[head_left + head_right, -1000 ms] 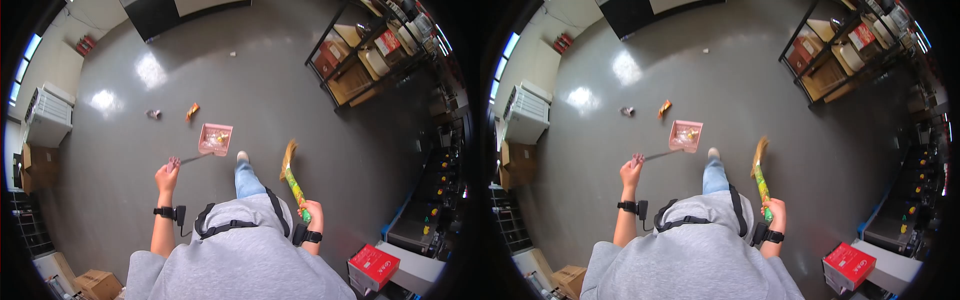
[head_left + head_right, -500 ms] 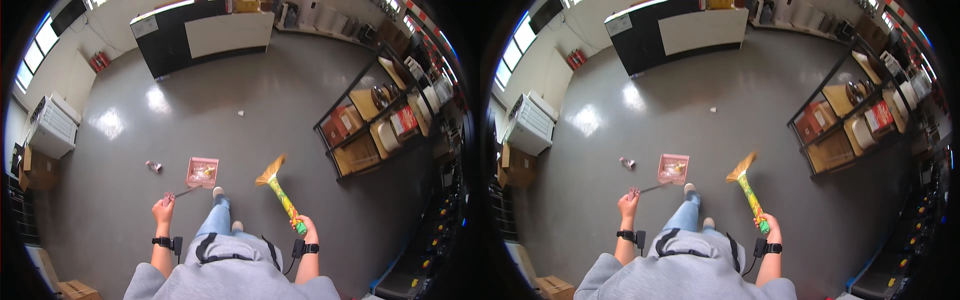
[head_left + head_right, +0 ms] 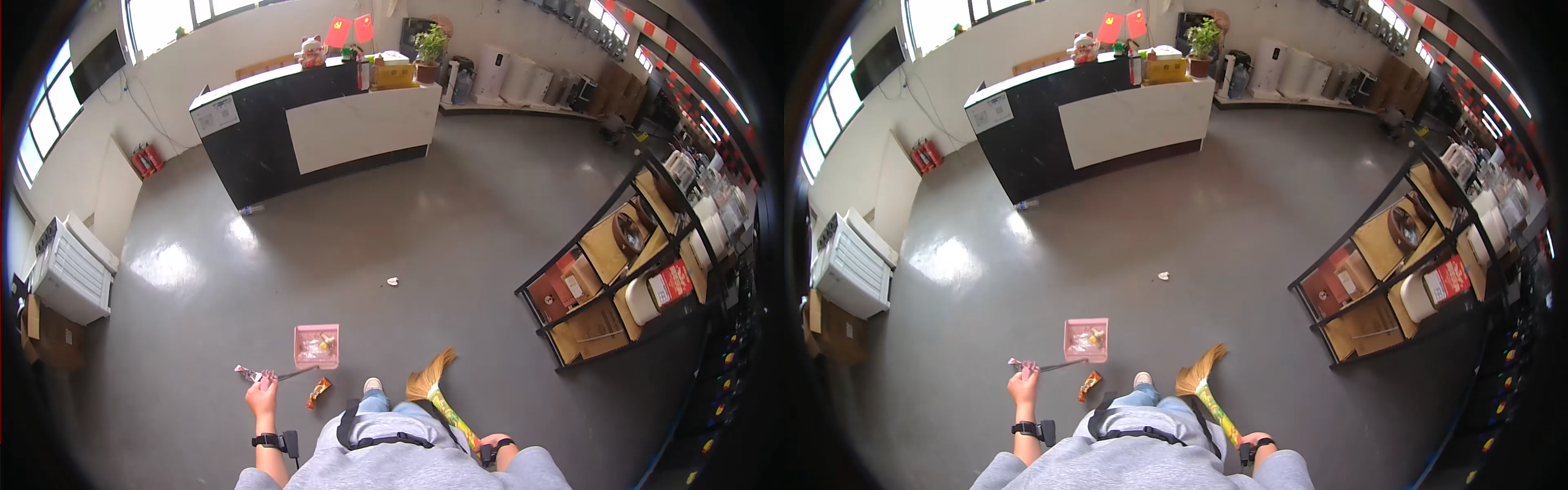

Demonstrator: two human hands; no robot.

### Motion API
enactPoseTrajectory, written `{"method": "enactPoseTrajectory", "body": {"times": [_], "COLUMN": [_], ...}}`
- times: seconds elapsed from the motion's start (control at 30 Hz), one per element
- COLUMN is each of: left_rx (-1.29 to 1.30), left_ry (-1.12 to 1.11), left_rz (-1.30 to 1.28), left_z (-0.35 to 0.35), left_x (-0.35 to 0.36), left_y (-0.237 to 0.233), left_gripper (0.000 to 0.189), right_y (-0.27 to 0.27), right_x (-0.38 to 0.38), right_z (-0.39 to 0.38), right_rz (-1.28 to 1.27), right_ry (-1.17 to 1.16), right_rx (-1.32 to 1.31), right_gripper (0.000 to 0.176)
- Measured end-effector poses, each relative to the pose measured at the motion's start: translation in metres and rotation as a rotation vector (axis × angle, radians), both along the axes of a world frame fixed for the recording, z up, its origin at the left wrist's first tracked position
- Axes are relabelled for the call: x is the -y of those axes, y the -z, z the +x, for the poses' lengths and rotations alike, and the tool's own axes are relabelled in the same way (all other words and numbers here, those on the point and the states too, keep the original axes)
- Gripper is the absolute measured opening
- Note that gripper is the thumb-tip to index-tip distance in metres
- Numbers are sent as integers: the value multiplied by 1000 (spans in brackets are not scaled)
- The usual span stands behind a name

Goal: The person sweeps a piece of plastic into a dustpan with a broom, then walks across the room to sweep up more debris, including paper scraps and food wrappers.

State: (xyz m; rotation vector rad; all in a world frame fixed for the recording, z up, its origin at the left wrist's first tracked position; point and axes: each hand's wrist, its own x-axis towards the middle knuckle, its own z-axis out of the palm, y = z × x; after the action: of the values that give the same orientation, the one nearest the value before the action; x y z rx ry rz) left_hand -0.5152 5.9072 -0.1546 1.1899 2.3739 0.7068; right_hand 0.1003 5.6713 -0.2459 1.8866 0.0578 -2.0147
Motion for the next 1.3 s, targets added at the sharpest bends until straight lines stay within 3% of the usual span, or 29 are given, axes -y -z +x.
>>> {"method": "enactPoseTrajectory", "body": {"times": [0.13, 0.17, 0.3, 0.37, 0.4, 0.43, 0.47, 0.53, 0.6, 0.73, 0.8, 0.97, 1.13, 1.3], "left_rx": [55, 35, 73, 84, 61, 122, 182, 214, 157, 155, 99, 80, 115, 141], "left_ry": [-60, -76, -159, -208, -231, -278, -330, -400, -439, -532, -573, -564, -604, -544], "left_rz": [101, 108, 163, 120, 72, 49, 33, 48, 163, 105, -19, -26, -95, -144], "left_z": [6, 3, 1, 1, 1, 7, 14, 25, 28, 41, 51, 59, 67, 65], "left_x": [-41, -48, -73, -77, -76, -79, -79, -74, -70, -77, -89, -99, -119, -124], "left_y": [-5, -3, 7, 8, 10, 5, -3, -5, 2, -17, -34, -46, -67, -70], "left_gripper": [34, 33, 29, 27, 27, 26, 26, 26, 25, 25, 25, 26, 27, 31], "right_y": [41, -61, -62, -102, -150, -153, -129, -139, -138, -91, -63, -9, 33, 41], "right_x": [-4, -63, -70, -106, -151, -170, -173, -237, -301, -425, -488, -614, -667, -637], "right_z": [-14, -53, -17, -10, -29, -23, -4, -5, -6, -8, -29, -126, -170, -117], "right_rz": [96, 165, 295, 331, 424, 464, 491, 549, 594, 771, 803, 760, 708, 589], "right_ry": [-271, -356, 70, 173, -35, -204, -292, -451, -470, -724, -716, -714, -868, -999], "right_rx": [496, 595, 506, 380, 438, 413, 424, 435, 453, 378, 337, 268, 368, 433], "right_gripper": [35, 37, 31, 30, 36, 40, 43, 47, 49, 56, 58, 56, 49, 46]}}
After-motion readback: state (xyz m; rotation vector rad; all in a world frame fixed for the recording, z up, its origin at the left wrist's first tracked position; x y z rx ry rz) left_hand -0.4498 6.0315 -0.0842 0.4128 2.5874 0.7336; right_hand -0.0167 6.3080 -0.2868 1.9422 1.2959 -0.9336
